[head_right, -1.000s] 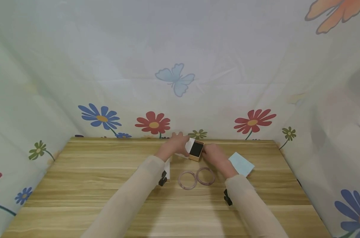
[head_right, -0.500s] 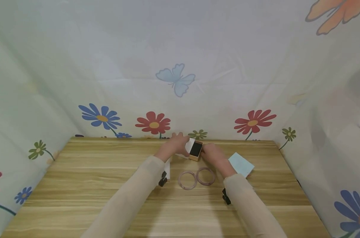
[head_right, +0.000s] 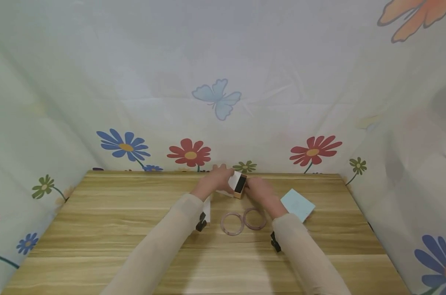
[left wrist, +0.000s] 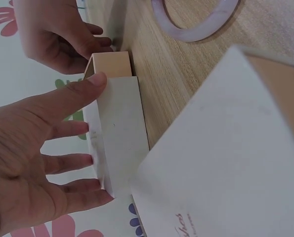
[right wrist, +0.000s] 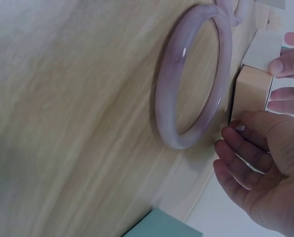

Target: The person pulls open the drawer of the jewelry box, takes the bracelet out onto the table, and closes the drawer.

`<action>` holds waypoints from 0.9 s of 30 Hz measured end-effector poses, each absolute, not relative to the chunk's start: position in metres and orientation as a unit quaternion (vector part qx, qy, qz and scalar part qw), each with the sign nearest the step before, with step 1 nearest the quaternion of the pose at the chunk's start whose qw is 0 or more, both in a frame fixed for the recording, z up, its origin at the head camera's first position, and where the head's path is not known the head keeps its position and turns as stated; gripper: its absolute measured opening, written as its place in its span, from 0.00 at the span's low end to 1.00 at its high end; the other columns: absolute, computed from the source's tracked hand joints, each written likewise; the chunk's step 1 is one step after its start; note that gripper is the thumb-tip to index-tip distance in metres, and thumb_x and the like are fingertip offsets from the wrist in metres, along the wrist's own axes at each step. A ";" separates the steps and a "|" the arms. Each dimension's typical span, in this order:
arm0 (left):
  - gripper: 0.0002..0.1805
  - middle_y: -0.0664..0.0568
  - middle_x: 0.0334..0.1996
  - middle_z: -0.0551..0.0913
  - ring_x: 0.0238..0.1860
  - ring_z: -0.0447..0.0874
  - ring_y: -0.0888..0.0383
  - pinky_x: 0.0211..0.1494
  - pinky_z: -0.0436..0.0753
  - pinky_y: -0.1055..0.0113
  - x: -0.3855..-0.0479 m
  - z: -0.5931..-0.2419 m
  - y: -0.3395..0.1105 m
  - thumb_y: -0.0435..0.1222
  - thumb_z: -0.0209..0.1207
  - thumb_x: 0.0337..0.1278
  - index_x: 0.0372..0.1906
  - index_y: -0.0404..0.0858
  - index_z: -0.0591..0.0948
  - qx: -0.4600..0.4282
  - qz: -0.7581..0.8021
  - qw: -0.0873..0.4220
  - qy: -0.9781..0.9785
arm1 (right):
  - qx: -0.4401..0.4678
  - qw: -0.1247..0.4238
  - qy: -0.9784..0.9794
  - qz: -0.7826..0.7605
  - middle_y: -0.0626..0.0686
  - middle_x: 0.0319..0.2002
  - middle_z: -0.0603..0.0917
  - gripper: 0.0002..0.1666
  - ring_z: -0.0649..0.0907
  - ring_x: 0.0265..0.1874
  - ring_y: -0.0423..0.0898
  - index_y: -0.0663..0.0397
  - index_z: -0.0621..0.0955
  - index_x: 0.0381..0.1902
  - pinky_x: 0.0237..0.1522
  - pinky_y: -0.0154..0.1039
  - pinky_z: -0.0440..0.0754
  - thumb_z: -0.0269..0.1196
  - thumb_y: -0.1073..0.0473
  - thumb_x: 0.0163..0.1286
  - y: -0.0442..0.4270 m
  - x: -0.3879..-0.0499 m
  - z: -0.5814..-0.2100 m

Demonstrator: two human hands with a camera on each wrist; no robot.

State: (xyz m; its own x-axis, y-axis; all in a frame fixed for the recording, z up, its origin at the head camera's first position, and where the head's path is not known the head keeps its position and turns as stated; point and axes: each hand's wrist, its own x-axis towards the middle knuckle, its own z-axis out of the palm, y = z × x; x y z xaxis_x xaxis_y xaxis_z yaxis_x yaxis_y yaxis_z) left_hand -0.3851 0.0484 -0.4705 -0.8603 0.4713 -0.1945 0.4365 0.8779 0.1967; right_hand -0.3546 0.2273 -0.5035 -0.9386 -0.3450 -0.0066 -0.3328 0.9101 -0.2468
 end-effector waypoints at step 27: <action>0.38 0.39 0.61 0.73 0.61 0.69 0.38 0.54 0.80 0.49 -0.385 -0.467 0.046 0.52 0.75 0.51 0.66 0.42 0.77 0.249 0.062 0.126 0.958 | -0.189 -0.001 0.966 -0.174 0.55 0.47 0.89 0.13 0.87 0.50 0.56 0.52 0.87 0.50 0.51 0.52 0.83 0.64 0.53 0.74 0.209 -0.358 -0.513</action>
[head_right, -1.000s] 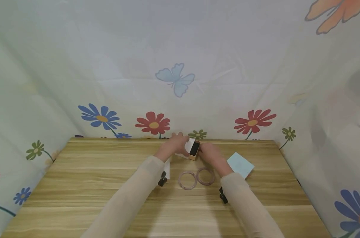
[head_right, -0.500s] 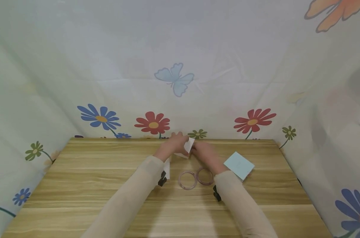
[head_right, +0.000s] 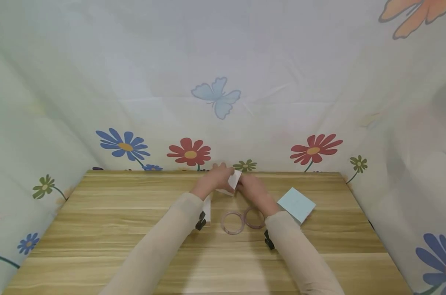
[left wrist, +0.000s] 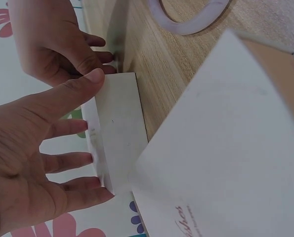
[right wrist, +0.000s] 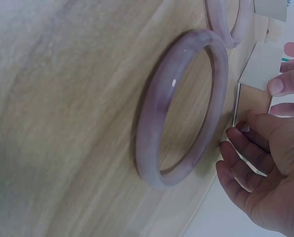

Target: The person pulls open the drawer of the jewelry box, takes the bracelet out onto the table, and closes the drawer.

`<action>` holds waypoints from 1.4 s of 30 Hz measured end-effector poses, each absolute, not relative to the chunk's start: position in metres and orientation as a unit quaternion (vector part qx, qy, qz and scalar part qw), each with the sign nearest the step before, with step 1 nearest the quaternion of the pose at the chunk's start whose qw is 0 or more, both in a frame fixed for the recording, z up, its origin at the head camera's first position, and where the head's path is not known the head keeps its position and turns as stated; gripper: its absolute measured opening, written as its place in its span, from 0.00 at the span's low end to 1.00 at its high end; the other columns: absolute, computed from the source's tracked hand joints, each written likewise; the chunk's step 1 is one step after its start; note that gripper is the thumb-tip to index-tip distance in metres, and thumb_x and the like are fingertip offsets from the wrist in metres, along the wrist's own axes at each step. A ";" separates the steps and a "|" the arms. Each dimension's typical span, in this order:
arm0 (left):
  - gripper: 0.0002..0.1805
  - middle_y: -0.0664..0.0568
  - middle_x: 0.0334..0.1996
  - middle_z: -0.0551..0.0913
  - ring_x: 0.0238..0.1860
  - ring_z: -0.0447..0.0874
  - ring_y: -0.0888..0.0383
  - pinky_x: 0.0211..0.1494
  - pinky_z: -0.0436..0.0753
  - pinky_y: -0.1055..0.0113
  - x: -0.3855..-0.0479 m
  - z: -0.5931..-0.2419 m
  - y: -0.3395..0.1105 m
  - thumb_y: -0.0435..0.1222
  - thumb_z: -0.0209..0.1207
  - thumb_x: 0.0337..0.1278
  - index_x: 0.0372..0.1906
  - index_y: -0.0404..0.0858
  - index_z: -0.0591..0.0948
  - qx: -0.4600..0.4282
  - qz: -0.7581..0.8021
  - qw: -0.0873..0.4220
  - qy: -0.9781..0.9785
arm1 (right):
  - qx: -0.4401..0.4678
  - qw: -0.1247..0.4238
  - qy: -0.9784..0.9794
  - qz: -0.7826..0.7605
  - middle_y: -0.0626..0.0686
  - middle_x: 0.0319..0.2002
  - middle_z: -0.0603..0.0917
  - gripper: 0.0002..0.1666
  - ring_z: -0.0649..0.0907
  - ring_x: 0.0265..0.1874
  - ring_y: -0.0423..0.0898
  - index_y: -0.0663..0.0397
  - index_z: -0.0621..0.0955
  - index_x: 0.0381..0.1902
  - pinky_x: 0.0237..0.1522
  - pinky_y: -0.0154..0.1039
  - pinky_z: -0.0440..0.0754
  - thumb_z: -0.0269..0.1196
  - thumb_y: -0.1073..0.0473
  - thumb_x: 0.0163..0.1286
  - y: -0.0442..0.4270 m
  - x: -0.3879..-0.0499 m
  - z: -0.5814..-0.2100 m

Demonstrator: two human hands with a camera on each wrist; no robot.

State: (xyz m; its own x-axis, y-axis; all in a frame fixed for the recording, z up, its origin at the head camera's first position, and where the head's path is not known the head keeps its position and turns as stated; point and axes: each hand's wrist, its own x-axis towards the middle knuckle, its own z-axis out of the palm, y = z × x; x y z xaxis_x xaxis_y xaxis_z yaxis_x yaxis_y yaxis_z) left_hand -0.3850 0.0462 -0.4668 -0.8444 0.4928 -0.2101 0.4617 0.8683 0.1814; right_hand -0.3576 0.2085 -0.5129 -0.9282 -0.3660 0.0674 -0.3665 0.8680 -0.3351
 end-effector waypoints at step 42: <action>0.42 0.39 0.66 0.70 0.65 0.65 0.38 0.57 0.78 0.48 -0.382 -0.476 0.043 0.54 0.73 0.54 0.72 0.43 0.72 0.243 0.069 0.116 0.960 | 0.196 0.056 -0.962 0.183 0.56 0.36 0.88 0.08 0.84 0.35 0.49 0.64 0.87 0.41 0.43 0.48 0.83 0.62 0.67 0.68 0.252 -0.317 -0.492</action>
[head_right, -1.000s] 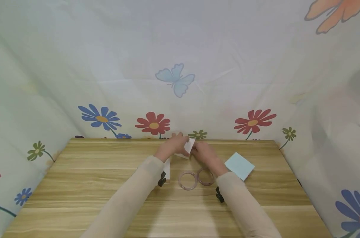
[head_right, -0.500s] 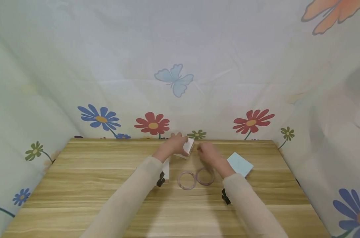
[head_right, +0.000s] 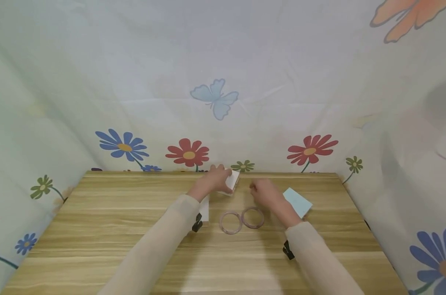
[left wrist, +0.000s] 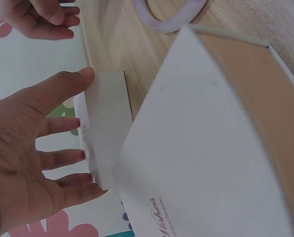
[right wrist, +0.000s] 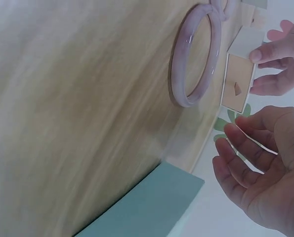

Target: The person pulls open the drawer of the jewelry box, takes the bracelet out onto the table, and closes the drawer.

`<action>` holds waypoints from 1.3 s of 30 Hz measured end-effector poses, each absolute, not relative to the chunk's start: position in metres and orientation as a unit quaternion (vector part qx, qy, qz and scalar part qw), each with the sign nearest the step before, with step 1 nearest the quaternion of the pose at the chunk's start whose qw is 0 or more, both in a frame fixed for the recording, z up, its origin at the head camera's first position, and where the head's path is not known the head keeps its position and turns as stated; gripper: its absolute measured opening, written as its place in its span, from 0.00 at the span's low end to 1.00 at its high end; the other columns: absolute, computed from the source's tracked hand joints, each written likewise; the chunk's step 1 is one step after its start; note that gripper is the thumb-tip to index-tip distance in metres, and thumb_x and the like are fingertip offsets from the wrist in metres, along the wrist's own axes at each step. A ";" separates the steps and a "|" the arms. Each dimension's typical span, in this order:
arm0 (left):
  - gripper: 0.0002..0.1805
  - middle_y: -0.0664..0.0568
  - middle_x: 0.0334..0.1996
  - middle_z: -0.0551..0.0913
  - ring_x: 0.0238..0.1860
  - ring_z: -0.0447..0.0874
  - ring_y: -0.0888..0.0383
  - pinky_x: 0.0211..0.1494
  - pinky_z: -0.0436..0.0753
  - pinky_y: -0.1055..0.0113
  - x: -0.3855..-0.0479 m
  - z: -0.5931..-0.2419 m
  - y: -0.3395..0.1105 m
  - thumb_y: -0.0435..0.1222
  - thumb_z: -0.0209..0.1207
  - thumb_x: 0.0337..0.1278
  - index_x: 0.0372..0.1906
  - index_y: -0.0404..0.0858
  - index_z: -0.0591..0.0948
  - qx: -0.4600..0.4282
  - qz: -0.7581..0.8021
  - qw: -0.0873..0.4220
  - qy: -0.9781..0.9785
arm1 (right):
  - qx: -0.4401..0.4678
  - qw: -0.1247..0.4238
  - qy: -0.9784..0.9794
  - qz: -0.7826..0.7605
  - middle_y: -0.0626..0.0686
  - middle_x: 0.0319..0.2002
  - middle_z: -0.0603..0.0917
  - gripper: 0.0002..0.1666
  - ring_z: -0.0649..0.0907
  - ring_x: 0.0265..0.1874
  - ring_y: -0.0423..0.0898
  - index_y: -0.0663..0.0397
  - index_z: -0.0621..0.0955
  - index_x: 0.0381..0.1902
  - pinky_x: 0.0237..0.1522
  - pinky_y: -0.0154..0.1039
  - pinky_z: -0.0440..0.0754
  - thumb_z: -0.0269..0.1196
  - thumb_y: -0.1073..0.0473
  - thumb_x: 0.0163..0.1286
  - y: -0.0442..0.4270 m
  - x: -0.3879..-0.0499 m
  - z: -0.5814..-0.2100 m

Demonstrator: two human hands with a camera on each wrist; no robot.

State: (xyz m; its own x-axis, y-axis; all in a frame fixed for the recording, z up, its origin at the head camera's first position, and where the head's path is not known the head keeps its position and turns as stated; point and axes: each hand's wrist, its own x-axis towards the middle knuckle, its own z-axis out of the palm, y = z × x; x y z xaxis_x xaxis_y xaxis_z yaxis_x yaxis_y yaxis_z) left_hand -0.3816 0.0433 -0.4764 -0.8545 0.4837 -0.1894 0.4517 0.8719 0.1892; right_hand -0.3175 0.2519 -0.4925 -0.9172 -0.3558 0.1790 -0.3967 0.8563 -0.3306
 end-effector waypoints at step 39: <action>0.42 0.36 0.70 0.62 0.63 0.65 0.36 0.53 0.79 0.47 -0.377 -0.485 0.052 0.54 0.69 0.57 0.75 0.47 0.69 0.217 0.109 0.118 0.963 | 0.159 0.032 -0.957 0.240 0.52 0.39 0.88 0.09 0.80 0.32 0.41 0.60 0.87 0.45 0.34 0.38 0.78 0.61 0.65 0.73 0.270 -0.269 -0.495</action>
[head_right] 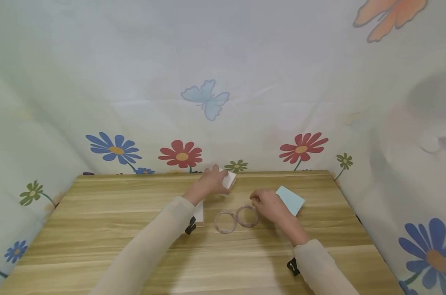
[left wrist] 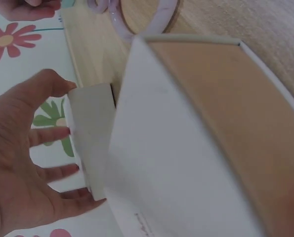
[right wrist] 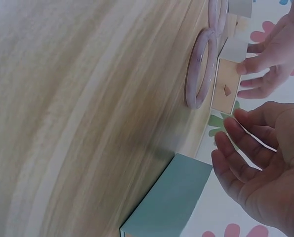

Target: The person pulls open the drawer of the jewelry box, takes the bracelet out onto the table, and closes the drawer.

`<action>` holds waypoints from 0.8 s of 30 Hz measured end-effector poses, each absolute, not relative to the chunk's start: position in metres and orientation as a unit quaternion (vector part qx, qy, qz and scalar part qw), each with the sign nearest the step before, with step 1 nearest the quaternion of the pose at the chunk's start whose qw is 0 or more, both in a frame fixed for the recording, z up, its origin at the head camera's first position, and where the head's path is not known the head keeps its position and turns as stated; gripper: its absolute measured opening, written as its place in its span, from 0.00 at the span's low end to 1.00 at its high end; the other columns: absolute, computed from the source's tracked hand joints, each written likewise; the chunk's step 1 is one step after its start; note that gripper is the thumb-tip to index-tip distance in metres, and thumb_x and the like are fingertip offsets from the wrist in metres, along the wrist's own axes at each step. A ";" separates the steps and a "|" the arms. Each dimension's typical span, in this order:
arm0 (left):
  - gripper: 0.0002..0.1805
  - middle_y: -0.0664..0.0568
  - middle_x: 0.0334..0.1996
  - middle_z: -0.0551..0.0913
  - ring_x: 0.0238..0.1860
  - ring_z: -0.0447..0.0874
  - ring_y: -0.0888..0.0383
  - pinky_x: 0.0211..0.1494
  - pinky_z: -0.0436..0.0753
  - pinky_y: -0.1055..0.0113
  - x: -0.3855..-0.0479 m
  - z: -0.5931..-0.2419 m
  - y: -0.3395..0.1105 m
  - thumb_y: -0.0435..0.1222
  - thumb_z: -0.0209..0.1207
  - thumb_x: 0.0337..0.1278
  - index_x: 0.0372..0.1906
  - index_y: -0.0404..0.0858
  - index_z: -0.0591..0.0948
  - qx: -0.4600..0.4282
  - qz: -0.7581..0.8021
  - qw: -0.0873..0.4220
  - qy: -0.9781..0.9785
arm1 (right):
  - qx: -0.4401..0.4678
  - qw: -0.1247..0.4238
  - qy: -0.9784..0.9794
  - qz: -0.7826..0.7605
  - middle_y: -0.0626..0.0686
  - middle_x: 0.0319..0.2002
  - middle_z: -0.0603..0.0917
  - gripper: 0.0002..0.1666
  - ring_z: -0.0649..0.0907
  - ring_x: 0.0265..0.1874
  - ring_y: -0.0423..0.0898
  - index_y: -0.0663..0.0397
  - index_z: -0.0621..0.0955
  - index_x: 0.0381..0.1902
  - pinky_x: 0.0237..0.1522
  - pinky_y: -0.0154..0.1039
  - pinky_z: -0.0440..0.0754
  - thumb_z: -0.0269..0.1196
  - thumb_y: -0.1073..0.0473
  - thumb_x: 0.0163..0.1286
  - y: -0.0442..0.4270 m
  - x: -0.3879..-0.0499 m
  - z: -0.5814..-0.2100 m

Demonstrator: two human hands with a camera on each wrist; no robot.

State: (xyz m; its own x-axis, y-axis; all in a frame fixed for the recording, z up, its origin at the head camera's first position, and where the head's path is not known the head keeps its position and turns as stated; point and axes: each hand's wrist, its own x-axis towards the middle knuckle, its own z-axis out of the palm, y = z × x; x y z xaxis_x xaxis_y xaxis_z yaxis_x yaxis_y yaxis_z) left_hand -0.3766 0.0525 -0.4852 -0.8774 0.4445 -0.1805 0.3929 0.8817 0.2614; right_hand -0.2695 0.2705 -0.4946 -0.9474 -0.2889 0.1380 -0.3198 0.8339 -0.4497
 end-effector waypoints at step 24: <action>0.28 0.49 0.75 0.62 0.78 0.56 0.49 0.78 0.54 0.42 -0.391 -0.493 0.044 0.40 0.62 0.68 0.70 0.49 0.71 0.452 0.053 0.114 0.883 | 0.170 0.040 -0.955 0.240 0.53 0.41 0.88 0.08 0.80 0.33 0.41 0.59 0.87 0.42 0.35 0.39 0.79 0.61 0.66 0.72 0.263 -0.276 -0.497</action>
